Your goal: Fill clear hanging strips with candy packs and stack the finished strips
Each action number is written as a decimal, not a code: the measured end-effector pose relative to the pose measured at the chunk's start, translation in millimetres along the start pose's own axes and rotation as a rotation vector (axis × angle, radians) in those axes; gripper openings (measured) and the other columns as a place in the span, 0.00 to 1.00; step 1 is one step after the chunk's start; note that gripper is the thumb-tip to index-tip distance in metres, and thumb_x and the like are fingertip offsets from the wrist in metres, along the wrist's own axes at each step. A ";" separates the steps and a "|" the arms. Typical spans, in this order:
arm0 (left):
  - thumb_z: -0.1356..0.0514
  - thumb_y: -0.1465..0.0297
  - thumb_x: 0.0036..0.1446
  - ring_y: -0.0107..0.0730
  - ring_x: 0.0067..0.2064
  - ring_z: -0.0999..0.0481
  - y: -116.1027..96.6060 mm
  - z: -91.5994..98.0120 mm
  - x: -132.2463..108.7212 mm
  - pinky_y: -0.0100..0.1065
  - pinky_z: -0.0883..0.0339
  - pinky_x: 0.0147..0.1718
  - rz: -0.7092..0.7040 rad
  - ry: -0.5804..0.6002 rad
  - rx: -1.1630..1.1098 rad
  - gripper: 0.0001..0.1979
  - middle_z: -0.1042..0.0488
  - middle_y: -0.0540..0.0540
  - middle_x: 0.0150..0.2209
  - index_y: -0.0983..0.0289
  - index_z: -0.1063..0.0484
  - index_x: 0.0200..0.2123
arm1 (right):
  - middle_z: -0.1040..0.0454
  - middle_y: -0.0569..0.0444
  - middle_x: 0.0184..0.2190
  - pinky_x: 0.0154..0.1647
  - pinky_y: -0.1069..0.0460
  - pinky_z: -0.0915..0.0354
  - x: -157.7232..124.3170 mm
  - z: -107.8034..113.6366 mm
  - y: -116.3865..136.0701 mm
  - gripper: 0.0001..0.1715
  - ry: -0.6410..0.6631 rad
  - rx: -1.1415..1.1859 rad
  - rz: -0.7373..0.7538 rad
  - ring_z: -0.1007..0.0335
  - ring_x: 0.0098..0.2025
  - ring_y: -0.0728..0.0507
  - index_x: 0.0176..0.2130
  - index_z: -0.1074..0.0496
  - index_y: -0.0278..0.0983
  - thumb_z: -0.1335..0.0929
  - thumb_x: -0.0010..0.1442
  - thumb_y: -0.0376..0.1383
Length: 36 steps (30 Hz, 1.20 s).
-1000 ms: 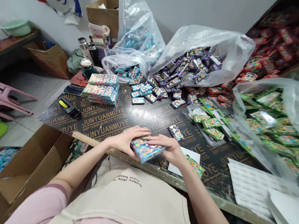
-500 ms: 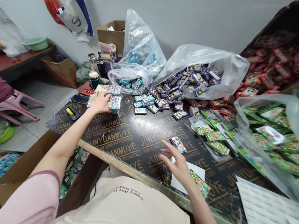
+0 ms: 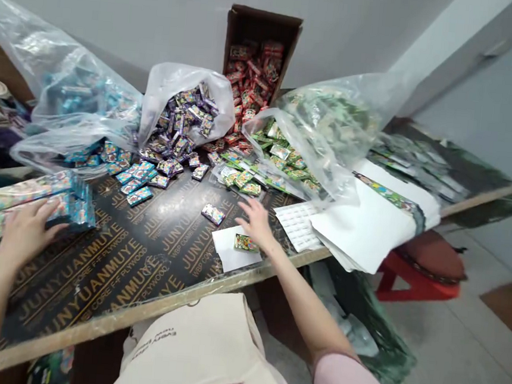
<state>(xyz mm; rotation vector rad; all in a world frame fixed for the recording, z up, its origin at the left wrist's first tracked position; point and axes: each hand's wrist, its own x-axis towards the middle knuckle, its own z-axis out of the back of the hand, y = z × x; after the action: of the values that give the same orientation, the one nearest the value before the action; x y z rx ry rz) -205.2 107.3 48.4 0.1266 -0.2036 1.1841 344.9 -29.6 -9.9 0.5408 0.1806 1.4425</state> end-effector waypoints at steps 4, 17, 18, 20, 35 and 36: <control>0.50 0.51 0.59 0.47 0.56 0.33 -57.2 -16.2 -25.1 0.50 0.39 0.55 -0.007 -0.092 -0.192 0.23 0.36 0.48 0.59 0.52 0.36 0.54 | 0.49 0.26 0.63 0.57 0.30 0.49 -5.4 21.3 -73.4 0.43 0.046 -0.434 -0.465 0.56 0.66 0.23 0.65 0.47 0.30 0.31 0.58 0.45; 0.45 0.54 0.58 0.45 0.56 0.30 -175.3 -81.3 -71.5 0.49 0.37 0.56 -0.148 0.264 -0.545 0.23 0.30 0.60 0.55 0.61 0.27 0.50 | 0.28 0.36 0.43 0.47 0.45 0.46 38.2 34.7 -117.9 0.23 0.145 -0.667 -0.353 0.37 0.49 0.35 0.48 0.31 0.29 0.39 0.63 0.44; 0.45 0.55 0.58 0.45 0.56 0.30 -179.4 -80.7 -70.8 0.49 0.37 0.56 -0.157 0.264 -0.548 0.22 0.30 0.60 0.55 0.61 0.27 0.51 | 0.29 0.36 0.45 0.47 0.46 0.48 49.8 34.1 -118.7 0.20 0.101 -0.682 -0.322 0.39 0.50 0.36 0.48 0.31 0.28 0.39 0.63 0.39; 0.44 0.57 0.58 0.45 0.55 0.30 -184.9 -79.3 -69.9 0.49 0.37 0.56 -0.170 0.264 -0.551 0.21 0.29 0.60 0.55 0.61 0.28 0.51 | 0.29 0.35 0.45 0.47 0.46 0.49 68.4 31.5 -119.8 0.18 0.066 -0.689 -0.294 0.41 0.49 0.37 0.48 0.31 0.27 0.39 0.61 0.31; 0.37 0.63 0.54 0.43 0.57 0.31 -214.1 -29.2 -52.8 0.44 0.40 0.58 -0.023 0.292 -0.852 0.24 0.30 0.62 0.55 0.62 0.30 0.54 | 0.40 0.51 0.18 0.27 0.49 0.55 88.3 20.3 -82.3 0.17 -0.589 -0.269 0.131 0.45 0.24 0.44 0.21 0.32 0.37 0.35 0.58 0.39; 0.36 0.61 0.52 0.44 0.59 0.34 -224.3 -27.5 -46.9 0.45 0.43 0.59 -0.001 0.241 -0.938 0.28 0.32 0.62 0.57 0.61 0.32 0.56 | 0.39 0.51 0.18 0.26 0.49 0.54 81.0 18.8 -51.1 0.17 -0.659 -0.187 0.166 0.45 0.23 0.45 0.22 0.31 0.36 0.35 0.59 0.41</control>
<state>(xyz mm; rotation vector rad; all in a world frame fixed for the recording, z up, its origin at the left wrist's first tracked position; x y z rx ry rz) -11.6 -13.2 13.1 -0.8312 -0.5224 0.9907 409.8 42.7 -0.5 0.8592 -0.5271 1.3499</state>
